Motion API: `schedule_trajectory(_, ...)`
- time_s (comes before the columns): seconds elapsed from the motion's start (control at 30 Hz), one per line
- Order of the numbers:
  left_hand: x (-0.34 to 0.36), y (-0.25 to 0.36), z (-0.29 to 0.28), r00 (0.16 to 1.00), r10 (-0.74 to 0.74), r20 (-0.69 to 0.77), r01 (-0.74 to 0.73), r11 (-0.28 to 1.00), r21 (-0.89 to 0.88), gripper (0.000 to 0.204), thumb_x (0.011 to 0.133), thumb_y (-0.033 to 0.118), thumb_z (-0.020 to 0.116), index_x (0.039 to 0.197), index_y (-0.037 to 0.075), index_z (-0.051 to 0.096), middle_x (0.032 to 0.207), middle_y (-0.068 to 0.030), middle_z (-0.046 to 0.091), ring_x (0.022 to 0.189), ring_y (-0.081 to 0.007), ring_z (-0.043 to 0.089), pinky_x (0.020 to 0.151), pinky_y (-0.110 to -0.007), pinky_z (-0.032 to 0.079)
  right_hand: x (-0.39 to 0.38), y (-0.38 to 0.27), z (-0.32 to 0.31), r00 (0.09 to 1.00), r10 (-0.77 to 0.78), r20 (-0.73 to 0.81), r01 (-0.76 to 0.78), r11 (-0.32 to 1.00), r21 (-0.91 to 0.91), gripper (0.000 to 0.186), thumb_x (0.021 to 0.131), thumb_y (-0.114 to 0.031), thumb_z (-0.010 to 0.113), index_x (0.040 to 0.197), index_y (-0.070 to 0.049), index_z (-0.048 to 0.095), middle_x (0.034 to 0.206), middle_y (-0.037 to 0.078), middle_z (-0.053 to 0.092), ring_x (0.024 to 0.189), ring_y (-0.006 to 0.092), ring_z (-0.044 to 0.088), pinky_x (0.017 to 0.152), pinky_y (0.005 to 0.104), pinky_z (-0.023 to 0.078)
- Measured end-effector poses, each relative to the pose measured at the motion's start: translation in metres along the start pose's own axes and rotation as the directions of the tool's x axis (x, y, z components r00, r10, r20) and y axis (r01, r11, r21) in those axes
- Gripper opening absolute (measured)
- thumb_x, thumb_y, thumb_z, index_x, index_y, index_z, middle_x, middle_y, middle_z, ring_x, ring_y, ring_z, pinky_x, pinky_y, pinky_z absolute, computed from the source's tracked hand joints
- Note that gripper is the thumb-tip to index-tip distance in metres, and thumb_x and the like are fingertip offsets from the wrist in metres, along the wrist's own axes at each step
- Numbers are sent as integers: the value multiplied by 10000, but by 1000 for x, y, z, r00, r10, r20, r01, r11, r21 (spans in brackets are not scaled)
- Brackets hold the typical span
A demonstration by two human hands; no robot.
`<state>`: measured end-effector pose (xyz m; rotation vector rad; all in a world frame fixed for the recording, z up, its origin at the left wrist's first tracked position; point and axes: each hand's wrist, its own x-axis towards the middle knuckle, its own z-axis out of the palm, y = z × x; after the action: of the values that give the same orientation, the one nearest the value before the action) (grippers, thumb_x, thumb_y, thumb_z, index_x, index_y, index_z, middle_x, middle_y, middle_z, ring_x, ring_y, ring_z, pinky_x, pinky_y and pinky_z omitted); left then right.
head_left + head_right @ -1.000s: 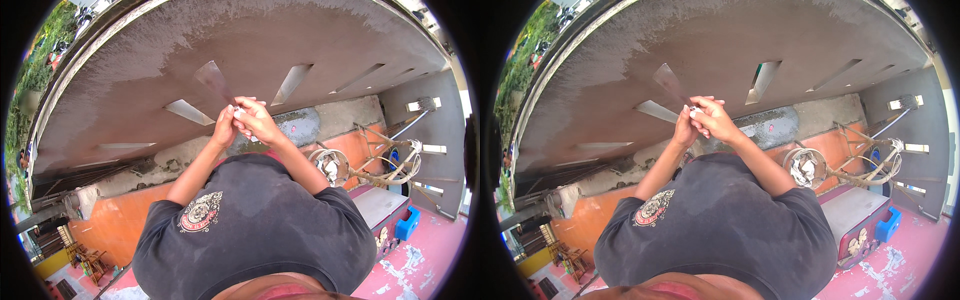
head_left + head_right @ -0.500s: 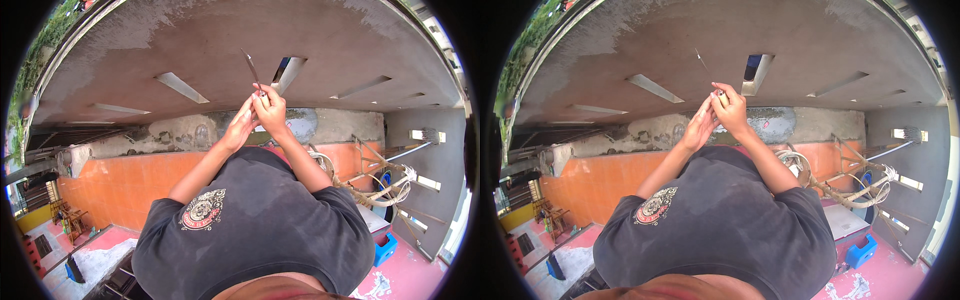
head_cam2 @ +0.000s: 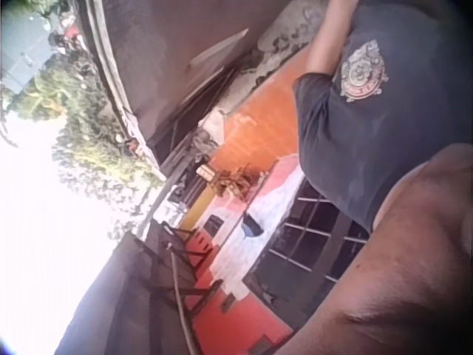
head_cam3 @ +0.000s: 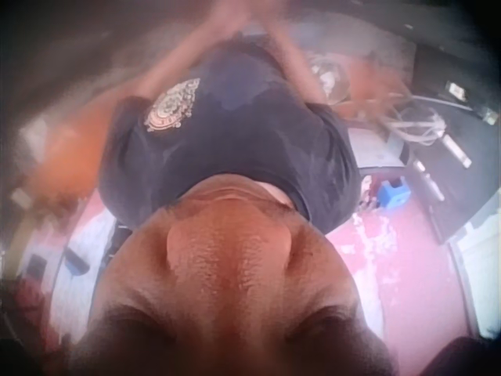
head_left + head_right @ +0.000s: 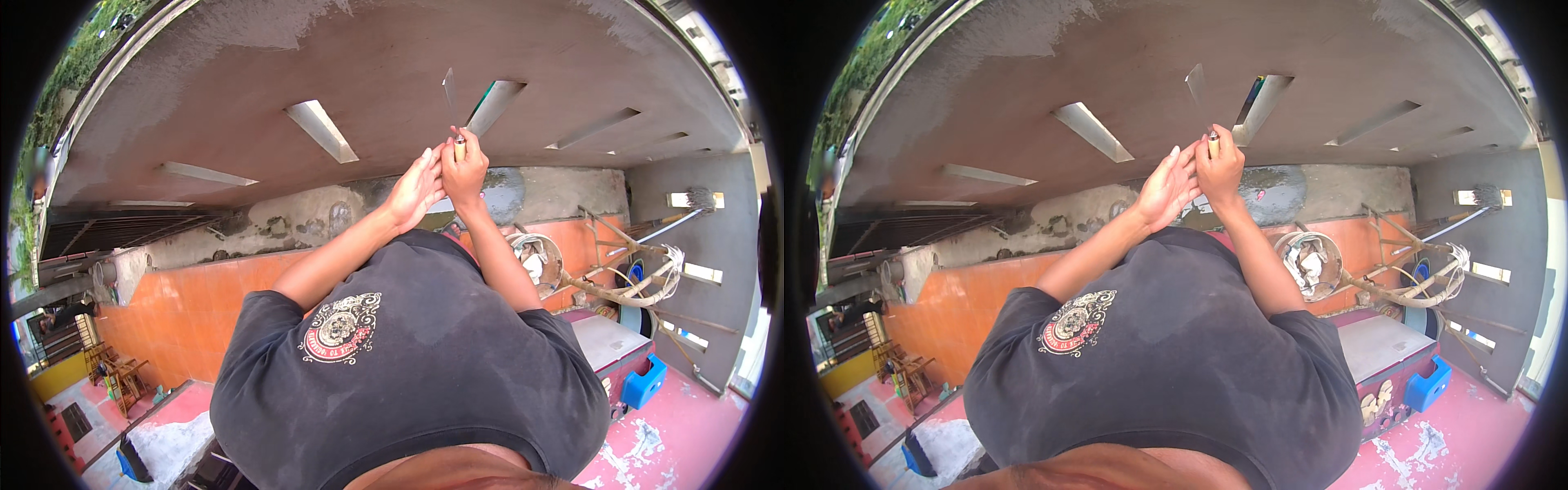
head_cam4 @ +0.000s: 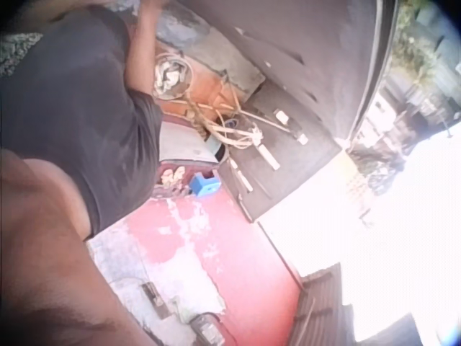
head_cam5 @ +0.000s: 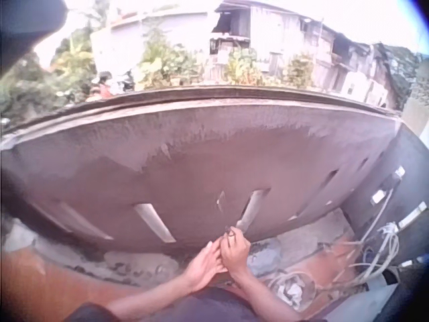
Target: The person uses a trowel to apply and smooth plaster onto a curved wall surface. They repeatedly scoop material and spread it evenly across the wall, working in sections to create a uniform finish.
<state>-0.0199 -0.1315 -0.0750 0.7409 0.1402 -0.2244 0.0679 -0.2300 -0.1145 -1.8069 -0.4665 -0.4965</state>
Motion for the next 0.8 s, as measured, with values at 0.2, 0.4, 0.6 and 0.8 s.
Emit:
schedule_trajectory(0.2,-48,17,-76,949,-41,-312,30,999,-40,530,1056,408,356,1398,30,501,1359,-148,619,1254,-253,587,1098,-434,430,-42,-41,41,995,35,97,-43,996,81,235,861,-56,683,1077,29,643,780,192,689,674,341,696,606,399,534)
schedule_trajectory(0.4,-68,6,-97,937,106,-333,-175,967,-183,485,1079,415,312,1316,53,530,1358,-114,597,1260,-238,568,1113,-413,408,-92,-72,86,954,-134,269,120,991,66,229,838,-74,705,1051,-1,663,829,175,703,704,356,697,625,401,550)
schedule_trajectory(0.6,-106,38,-89,982,43,-183,-49,998,-31,618,1083,461,349,1532,37,350,1528,-155,466,1395,-265,457,1135,-424,389,-69,-55,94,961,4,278,-37,993,113,250,898,-86,681,1118,24,636,837,180,699,688,274,697,624,373,531)
schedule_trajectory(0.8,-101,69,-105,955,174,-240,-103,954,282,530,1076,358,446,1487,25,406,1448,-178,551,1315,-253,545,1071,-387,461,-39,-50,67,791,147,594,-358,899,254,420,946,-60,622,1357,-23,541,852,12,609,726,61,517,640,260,438)
